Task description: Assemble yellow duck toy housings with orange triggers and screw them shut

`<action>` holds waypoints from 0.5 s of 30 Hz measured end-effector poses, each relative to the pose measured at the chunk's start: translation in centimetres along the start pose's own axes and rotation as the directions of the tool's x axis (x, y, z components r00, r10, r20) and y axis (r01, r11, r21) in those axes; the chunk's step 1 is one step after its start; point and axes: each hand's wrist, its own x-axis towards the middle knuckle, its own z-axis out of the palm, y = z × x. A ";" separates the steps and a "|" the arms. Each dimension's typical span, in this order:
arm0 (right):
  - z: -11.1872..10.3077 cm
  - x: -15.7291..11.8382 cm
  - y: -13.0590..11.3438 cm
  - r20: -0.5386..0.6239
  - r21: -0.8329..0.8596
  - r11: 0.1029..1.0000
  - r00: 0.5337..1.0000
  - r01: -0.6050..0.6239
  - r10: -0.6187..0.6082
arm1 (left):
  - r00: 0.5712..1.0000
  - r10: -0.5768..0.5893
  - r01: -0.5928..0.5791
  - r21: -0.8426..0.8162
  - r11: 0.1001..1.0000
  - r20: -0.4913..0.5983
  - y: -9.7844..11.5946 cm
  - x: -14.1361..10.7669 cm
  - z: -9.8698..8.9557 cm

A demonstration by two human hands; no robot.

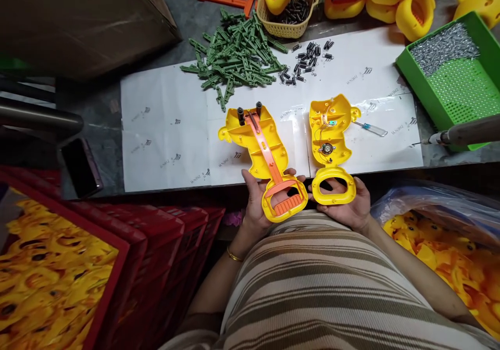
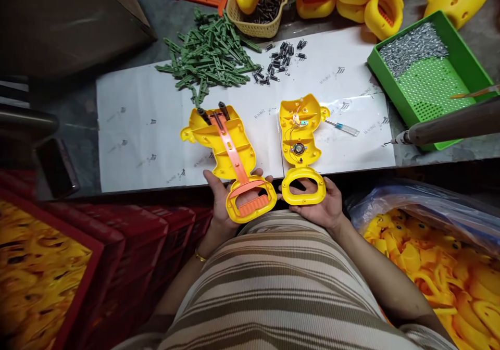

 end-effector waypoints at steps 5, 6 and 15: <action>1.5 -0.8 -0.5 0.033 0.107 0.991 0.996 0.082 -0.086 | 0.990 0.138 -0.139 0.009 0.990 0.023 0.3 0.9 1.3; 2.0 -0.9 -0.7 0.004 0.097 0.987 0.992 0.124 -0.125 | 0.987 0.153 -0.154 0.014 0.988 0.049 0.3 1.1 1.6; 4.4 1.6 -2.0 -0.065 -0.456 0.731 0.800 0.508 -0.597 | 0.956 0.291 -0.292 0.028 0.956 0.030 -0.4 4.5 4.2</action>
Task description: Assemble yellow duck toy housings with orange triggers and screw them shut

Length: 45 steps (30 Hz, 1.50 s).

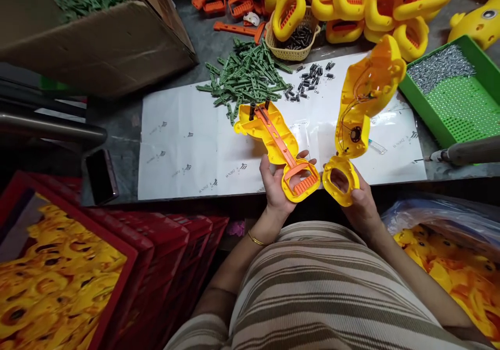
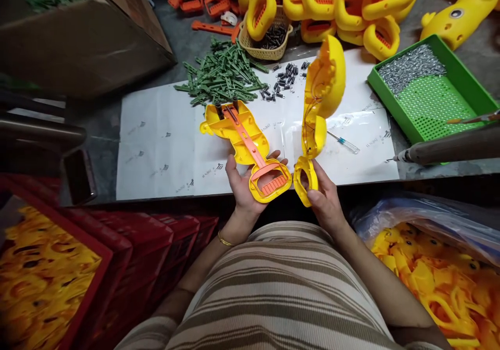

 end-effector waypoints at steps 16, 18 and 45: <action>3.2 2.7 1.1 0.115 -0.805 0.476 0.880 0.355 -0.462 | 0.999 0.041 -0.041 0.017 0.999 0.012 -1.8 2.0 1.3; 3.3 2.9 1.2 0.124 -0.822 0.447 0.876 0.354 -0.466 | 1.000 0.024 -0.024 0.014 1.000 -0.001 -1.7 1.9 1.3; 3.3 2.8 1.6 0.123 -0.870 0.382 0.886 0.313 -0.446 | 1.000 -0.006 0.006 0.013 1.000 0.028 -1.9 1.7 1.2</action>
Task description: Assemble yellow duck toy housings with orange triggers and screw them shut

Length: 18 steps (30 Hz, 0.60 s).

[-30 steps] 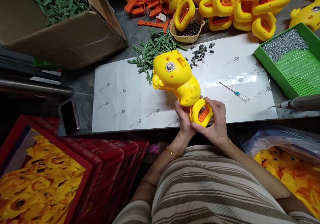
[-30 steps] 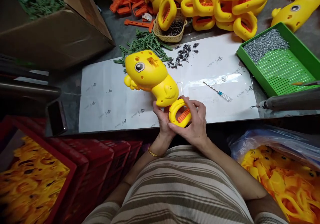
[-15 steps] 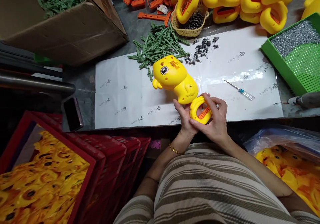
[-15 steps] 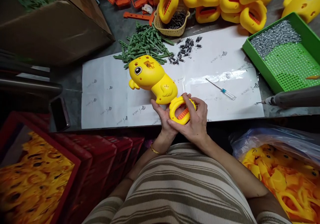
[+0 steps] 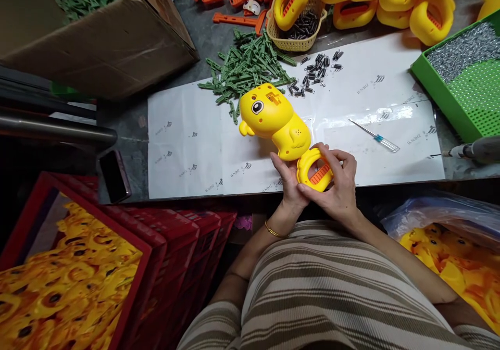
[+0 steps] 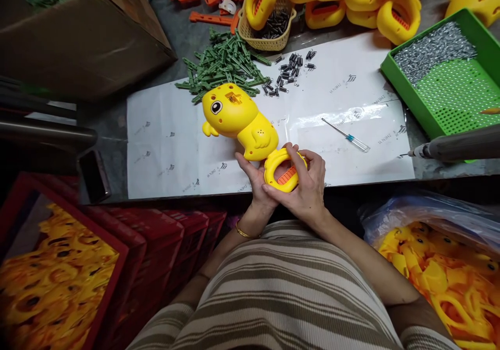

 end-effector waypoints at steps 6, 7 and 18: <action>0.4 -0.1 0.5 -0.011 -0.066 0.997 0.999 0.045 -0.046 | 0.999 -0.024 0.023 0.029 0.999 0.033 -0.3 0.3 -0.7; 0.5 -0.1 0.5 -0.012 -0.079 0.996 0.999 0.051 -0.052 | 0.999 -0.034 0.033 0.026 0.999 0.042 -0.2 0.4 -0.8; 1.6 -0.4 0.1 -0.008 -0.086 0.993 0.996 0.082 -0.083 | 0.995 -0.013 0.007 0.067 0.998 0.095 0.4 -0.2 -2.5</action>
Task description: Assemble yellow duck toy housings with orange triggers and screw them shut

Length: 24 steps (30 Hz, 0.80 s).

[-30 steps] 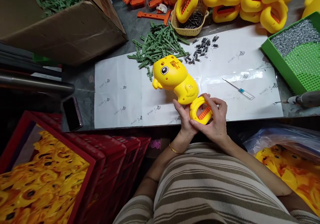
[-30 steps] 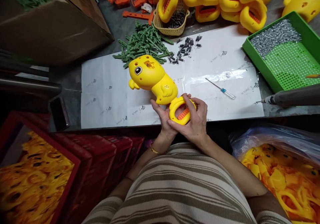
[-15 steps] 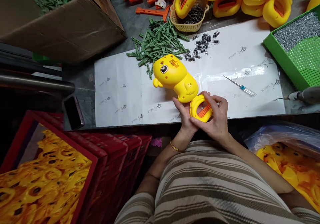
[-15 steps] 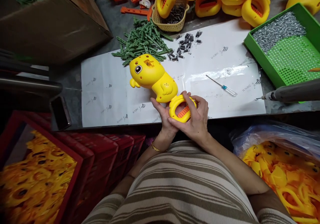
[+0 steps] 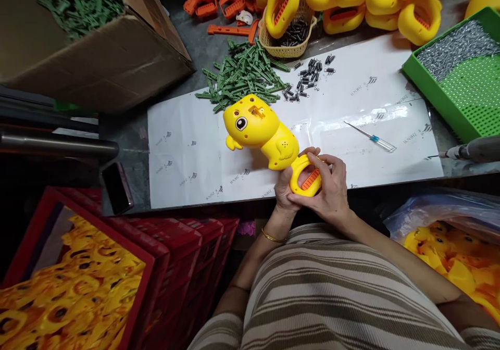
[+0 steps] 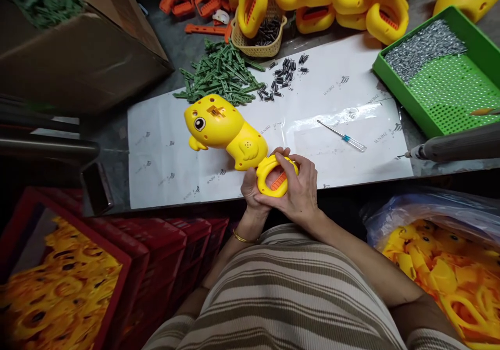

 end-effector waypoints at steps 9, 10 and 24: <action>0.7 -0.5 0.3 -0.029 -0.023 1.000 1.000 0.002 -0.003 | 0.999 -0.021 0.020 0.022 1.000 0.041 -0.2 0.2 -0.2; 0.7 -0.6 0.3 -0.019 -0.034 0.999 1.000 0.002 -0.003 | 0.999 -0.010 0.009 0.030 1.000 0.053 -0.2 0.2 -0.2; -4.3 1.6 1.4 0.570 0.475 0.650 0.770 -0.593 0.286 | 0.997 -0.030 0.026 0.059 0.998 0.073 2.5 -0.6 0.3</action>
